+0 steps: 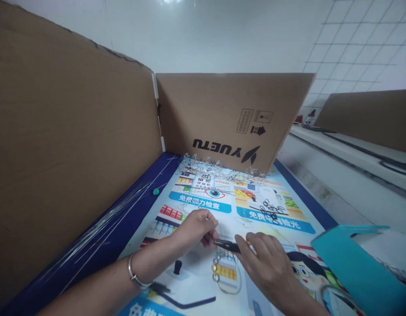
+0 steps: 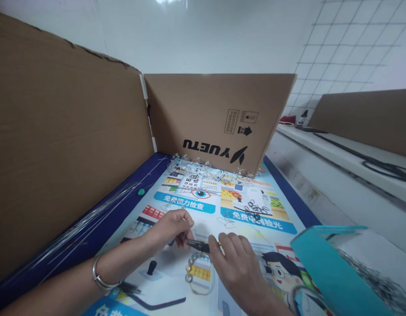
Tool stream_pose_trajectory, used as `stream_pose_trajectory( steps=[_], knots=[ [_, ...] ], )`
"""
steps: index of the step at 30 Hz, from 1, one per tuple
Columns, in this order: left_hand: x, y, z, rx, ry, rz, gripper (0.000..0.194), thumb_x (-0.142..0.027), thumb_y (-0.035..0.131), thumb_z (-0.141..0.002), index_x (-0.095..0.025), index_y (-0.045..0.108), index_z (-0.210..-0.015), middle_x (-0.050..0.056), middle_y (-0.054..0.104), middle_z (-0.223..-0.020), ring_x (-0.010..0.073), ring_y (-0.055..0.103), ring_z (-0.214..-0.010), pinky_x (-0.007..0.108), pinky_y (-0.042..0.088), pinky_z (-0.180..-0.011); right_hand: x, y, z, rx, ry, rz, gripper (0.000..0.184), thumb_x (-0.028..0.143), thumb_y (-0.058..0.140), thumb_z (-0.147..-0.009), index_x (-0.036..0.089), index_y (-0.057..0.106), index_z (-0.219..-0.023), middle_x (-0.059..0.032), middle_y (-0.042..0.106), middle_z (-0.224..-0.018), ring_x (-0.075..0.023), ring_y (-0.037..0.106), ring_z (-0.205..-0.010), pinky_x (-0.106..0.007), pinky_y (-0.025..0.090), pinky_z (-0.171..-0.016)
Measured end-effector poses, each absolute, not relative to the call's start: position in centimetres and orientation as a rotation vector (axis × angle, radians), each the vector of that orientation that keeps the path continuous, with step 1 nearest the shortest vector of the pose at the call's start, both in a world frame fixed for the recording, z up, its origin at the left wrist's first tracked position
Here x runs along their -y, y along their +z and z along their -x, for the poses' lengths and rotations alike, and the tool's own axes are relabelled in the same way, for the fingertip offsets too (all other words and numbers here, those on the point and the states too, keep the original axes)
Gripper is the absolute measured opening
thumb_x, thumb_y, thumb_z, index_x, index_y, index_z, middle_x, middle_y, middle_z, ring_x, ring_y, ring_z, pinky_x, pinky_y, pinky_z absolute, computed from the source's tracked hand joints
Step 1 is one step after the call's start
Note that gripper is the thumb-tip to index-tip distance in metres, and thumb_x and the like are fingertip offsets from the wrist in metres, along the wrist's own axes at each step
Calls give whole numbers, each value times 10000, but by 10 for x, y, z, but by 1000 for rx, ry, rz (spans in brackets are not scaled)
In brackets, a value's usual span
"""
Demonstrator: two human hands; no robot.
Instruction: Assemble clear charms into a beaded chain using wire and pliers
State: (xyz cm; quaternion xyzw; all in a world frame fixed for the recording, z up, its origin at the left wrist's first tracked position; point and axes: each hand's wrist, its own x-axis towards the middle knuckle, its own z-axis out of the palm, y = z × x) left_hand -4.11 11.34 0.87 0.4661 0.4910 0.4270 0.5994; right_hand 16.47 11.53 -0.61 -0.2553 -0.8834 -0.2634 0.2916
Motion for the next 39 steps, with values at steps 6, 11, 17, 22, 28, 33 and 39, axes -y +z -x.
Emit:
stream_pose_trajectory(
  steps=[6, 11, 17, 22, 28, 33, 39],
  knots=[
    [-111, 2, 36, -1128, 1013, -1047, 176, -326, 513, -729, -163, 447, -731, -8, 600, -511, 104, 538, -374, 182, 394, -364, -115, -10, -169, 2375, -793, 654, 258, 126, 515, -775, 178, 578, -1020, -96, 580, -897, -238, 500, -843, -402, 365, -746],
    [-108, 4, 35, -1161, 1003, -1051, 163, -319, 501, -734, -166, 444, -733, -17, 589, -513, 104, 538, -366, 176, 382, -355, -115, -9, -169, 2399, -808, 643, 267, 112, 507, -775, 171, 575, -1027, -91, 579, -894, -233, 497, -828, -393, 363, -737],
    [-107, 7, 34, -1181, 985, -1073, 131, -292, 485, -740, -168, 442, -733, -21, 579, -505, 100, 535, -361, 164, 366, -345, -115, -9, -167, 2396, -778, 628, 240, 126, 478, -799, 182, 580, -1009, -88, 577, -882, -217, 503, -821, -382, 358, -732],
    [-106, 6, 34, -1182, 977, -1081, 139, -298, 490, -739, -169, 438, -730, -22, 579, -511, 98, 532, -358, 161, 364, -337, -115, -9, -167, 2392, -777, 614, 236, 127, 505, -783, 174, 581, -1002, -92, 584, -862, -221, 499, -812, -378, 361, -717],
    [-107, 6, 34, -1193, 970, -1098, 138, -297, 486, -737, -169, 435, -727, -24, 572, -508, 93, 518, -344, 158, 352, -325, -115, -8, -167, 2398, -785, 611, 235, 127, 500, -785, 178, 582, -1000, -91, 582, -857, -217, 497, -800, -373, 359, -705],
    [-106, 8, 33, -1221, 954, -1111, 132, -296, 478, -738, -172, 438, -719, -29, 566, -517, 93, 516, -337, 164, 355, -322, -113, -7, -166, 2400, -772, 614, 216, 138, 488, -796, 175, 582, -987, -87, 580, -839, -210, 497, -786, -361, 359, -686],
    [-107, 5, 33, -1222, 993, -1155, 163, -329, 468, -753, -178, 428, -709, -41, 552, -509, 86, 502, -328, 159, 339, -318, -112, -3, -165, 2407, -764, 650, 172, 173, 484, -817, 164, 588, -955, -75, 574, -785, -187, 502, -753, -342, 370, -683]
  ],
)
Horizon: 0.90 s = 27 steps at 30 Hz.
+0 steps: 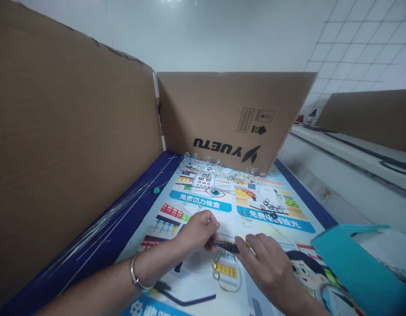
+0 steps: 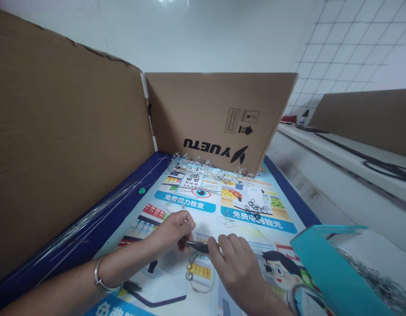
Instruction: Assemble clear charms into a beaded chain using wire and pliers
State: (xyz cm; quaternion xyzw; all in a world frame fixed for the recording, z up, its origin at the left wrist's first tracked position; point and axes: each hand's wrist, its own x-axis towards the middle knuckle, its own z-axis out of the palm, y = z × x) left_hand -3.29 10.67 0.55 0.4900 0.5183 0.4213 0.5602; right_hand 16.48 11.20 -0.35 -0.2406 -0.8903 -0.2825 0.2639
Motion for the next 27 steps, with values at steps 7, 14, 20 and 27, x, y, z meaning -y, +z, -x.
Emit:
stream_pose_trajectory(
  steps=[7, 14, 20, 27],
  knots=[
    [-107, 10, 36, -1243, 1029, -1355, 145, -313, 436, -778, -186, 432, -708, -40, 554, -511, 88, 505, -373, 179, 378, -375, -110, -4, -160, 2434, -567, 723, 185, 277, 460, -855, 162, 595, -908, -46, 571, -703, -149, 523, -668, -275, 374, -612],
    [-102, 17, 40, -1350, 966, -1629, 137, -289, 386, -814, -197, 433, -724, -41, 583, -572, 90, 538, -450, 187, 393, -474, -108, -9, -158, 2457, -316, 872, 327, 382, 337, -895, 190, 595, -834, -22, 596, -624, -132, 573, -573, -224, 371, -510],
    [-98, 21, 41, -1441, 826, -1903, 157, -283, 351, -840, -212, 461, -753, -36, 594, -604, 111, 547, -544, 198, 364, -540, -105, -4, -157, 2535, -190, 979, 366, 424, 300, -892, 224, 602, -837, -14, 621, -625, -144, 596, -556, -229, 391, -495],
    [-98, 22, 41, -1504, 729, -2060, 166, -292, 347, -848, -225, 485, -786, -24, 571, -612, 125, 505, -540, 206, 316, -515, -103, -2, -156, 2488, -383, 868, 381, 404, 287, -904, 197, 587, -793, -16, 593, -600, -130, 570, -541, -232, 336, -474]
  ],
)
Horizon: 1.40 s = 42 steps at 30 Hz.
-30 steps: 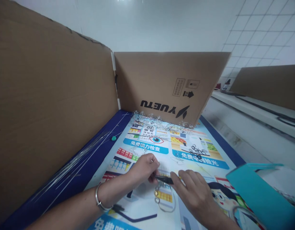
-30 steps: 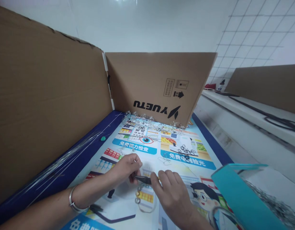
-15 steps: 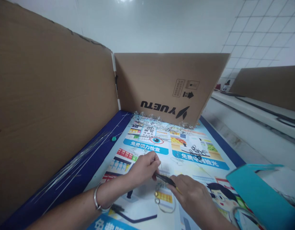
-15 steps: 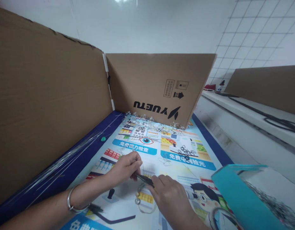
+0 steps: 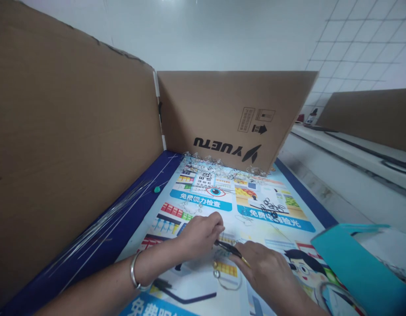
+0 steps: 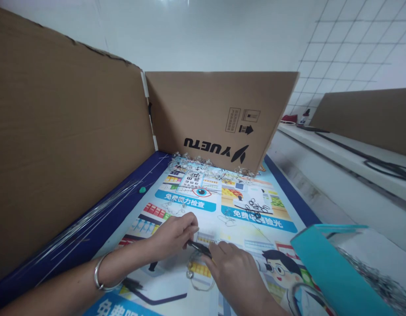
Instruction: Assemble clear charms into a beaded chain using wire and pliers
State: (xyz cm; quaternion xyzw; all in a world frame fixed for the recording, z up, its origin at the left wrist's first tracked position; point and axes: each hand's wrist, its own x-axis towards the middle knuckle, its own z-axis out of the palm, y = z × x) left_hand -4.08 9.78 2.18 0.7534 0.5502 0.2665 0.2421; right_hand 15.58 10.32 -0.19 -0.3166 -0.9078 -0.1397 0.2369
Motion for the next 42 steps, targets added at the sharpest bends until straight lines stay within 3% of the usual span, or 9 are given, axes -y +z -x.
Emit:
stream_pose_trajectory(
  steps=[12, 18, 22, 30, 36, 42],
  knots=[
    [-98, 19, 42, -1437, 640, -2081, 169, -292, 370, -820, -227, 523, -786, -16, 550, -563, 132, 487, -527, 207, 293, -490, -96, 8, -152, 2508, -518, 823, 325, 350, 341, -894, 177, 576, -749, -31, 535, -583, -152, 514, -552, -259, 316, -491],
    [-120, 34, 79, -1375, 579, -1985, 173, -228, 390, -767, -183, 549, -716, -21, 591, -648, 110, 533, -583, 187, 354, -540, -117, -13, -159, 2293, -128, 853, 213, 343, 446, -848, 188, 585, -894, -44, 621, -772, -147, 582, -723, -244, 447, -641],
    [-133, 29, 99, -1351, 418, -2233, 129, -219, 497, -694, -180, 599, -627, -6, 606, -675, 129, 532, -648, 198, 350, -585, -131, -24, -163, 2120, 257, 1059, 224, 379, 468, -824, 200, 594, -868, -34, 639, -816, -152, 596, -731, -234, 473, -628],
    [-128, 17, 94, -1397, 203, -2304, 108, -208, 528, -679, -209, 633, -702, 11, 650, -758, 161, 551, -690, 213, 331, -561, -133, -15, -163, 1756, 849, 1321, 315, 462, 470, -787, 183, 606, -842, 2, 569, -697, -142, 504, -621, -234, 391, -531],
    [-121, 20, 76, -1506, 393, -2338, 176, -224, 454, -746, -203, 627, -725, 26, 633, -759, 166, 541, -707, 232, 340, -614, -138, -20, -164, 1571, 1015, 1277, 297, 451, 479, -786, 172, 568, -735, 17, 489, -623, -113, 431, -580, -227, 349, -521],
    [-125, 17, 37, -1490, 284, -2371, 206, -239, 429, -755, -203, 632, -759, 30, 634, -798, 167, 552, -721, 234, 368, -632, -144, -27, -165, 1395, 1111, 1172, 314, 464, 502, -768, 160, 564, -723, 18, 472, -598, -107, 406, -551, -232, 331, -510]
  ],
)
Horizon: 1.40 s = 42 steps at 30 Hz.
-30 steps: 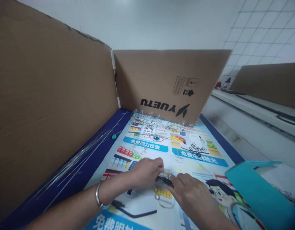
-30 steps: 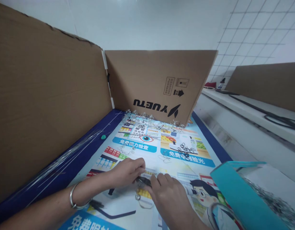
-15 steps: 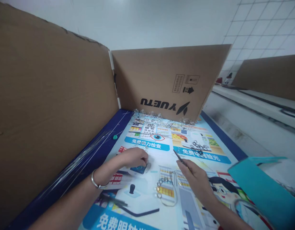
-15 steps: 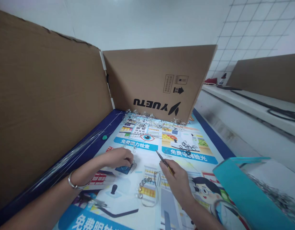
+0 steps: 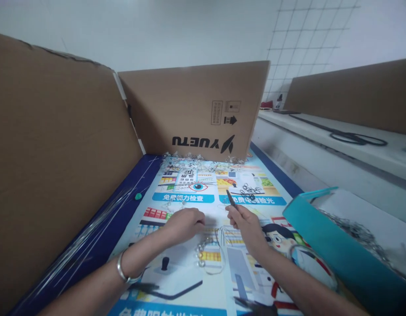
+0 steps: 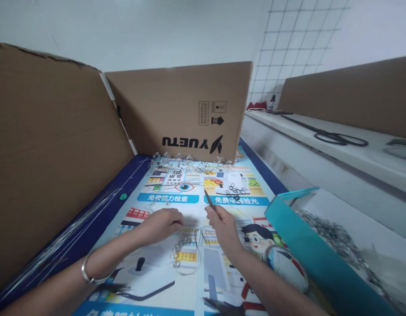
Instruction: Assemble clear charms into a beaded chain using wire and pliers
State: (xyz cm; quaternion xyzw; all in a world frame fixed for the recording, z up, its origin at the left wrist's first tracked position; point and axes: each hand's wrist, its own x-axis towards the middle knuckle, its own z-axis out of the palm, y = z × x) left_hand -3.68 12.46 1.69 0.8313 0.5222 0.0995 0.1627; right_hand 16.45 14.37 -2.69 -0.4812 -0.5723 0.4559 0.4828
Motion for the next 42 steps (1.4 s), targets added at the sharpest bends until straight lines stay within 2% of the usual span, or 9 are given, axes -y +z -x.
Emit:
stream_pose_trajectory(
  steps=[5, 10, 16, 23, 30, 36, 42],
  knots=[
    [-137, 4, -6, -1558, 165, -2377, 194, -268, 483, -704, -216, 619, -832, 41, 640, -843, 199, 573, -739, 253, 378, -587, -143, -27, -165, 1414, 1131, 1109, 314, 468, 497, -773, 171, 538, -681, 33, 451, -558, -107, 394, -532, -235, 313, -503],
    [-144, -8, -25, -1597, 159, -2381, 194, -303, 486, -713, -199, 595, -835, 70, 630, -836, 217, 585, -714, 263, 377, -554, -143, -26, -164, 1413, 1130, 1044, 306, 450, 497, -781, 184, 480, -631, 43, 422, -567, -104, 383, -551, -230, 312, -516],
    [-145, -12, -29, -1595, 143, -2405, 203, -211, 439, -724, -199, 598, -850, 79, 642, -841, 211, 591, -701, 259, 363, -540, -143, -24, -164, 1416, 1140, 1014, 319, 454, 490, -785, 187, 455, -613, 41, 437, -563, -109, 402, -553, -230, 317, -521],
    [-147, -2, -24, -1535, 173, -2433, 158, -200, 486, -670, -224, 628, -735, 36, 657, -780, 196, 576, -686, 245, 334, -537, -144, -21, -166, 1427, 1112, 1056, 324, 455, 491, -779, 187, 452, -601, 47, 422, -549, -106, 399, -549, -228, 309, -521],
    [-149, 12, -18, -1470, 244, -2341, 202, -165, 448, -666, -221, 622, -752, 13, 658, -768, 163, 563, -671, 216, 323, -528, -148, -26, -167, 1460, 1113, 1077, 320, 459, 493, -762, 184, 446, -604, 42, 398, -565, -104, 379, -556, -223, 310, -515],
    [-148, 10, -14, -1411, 385, -2292, 203, -178, 412, -706, -204, 611, -734, -1, 637, -721, 145, 545, -643, 212, 337, -548, -149, -24, -167, 1504, 1135, 1090, 228, 397, 533, -722, 171, 565, -721, 33, 473, -596, -113, 410, -571, -228, 329, -535],
    [-149, 4, -12, -1412, 542, -2130, 169, -198, 450, -695, -179, 594, -782, -8, 613, -687, 136, 525, -623, 211, 334, -535, -150, -25, -166, 1549, 1146, 1088, 182, 346, 547, -700, 170, 570, -736, 7, 552, -692, -139, 472, -655, -237, 369, -598]
  ],
)
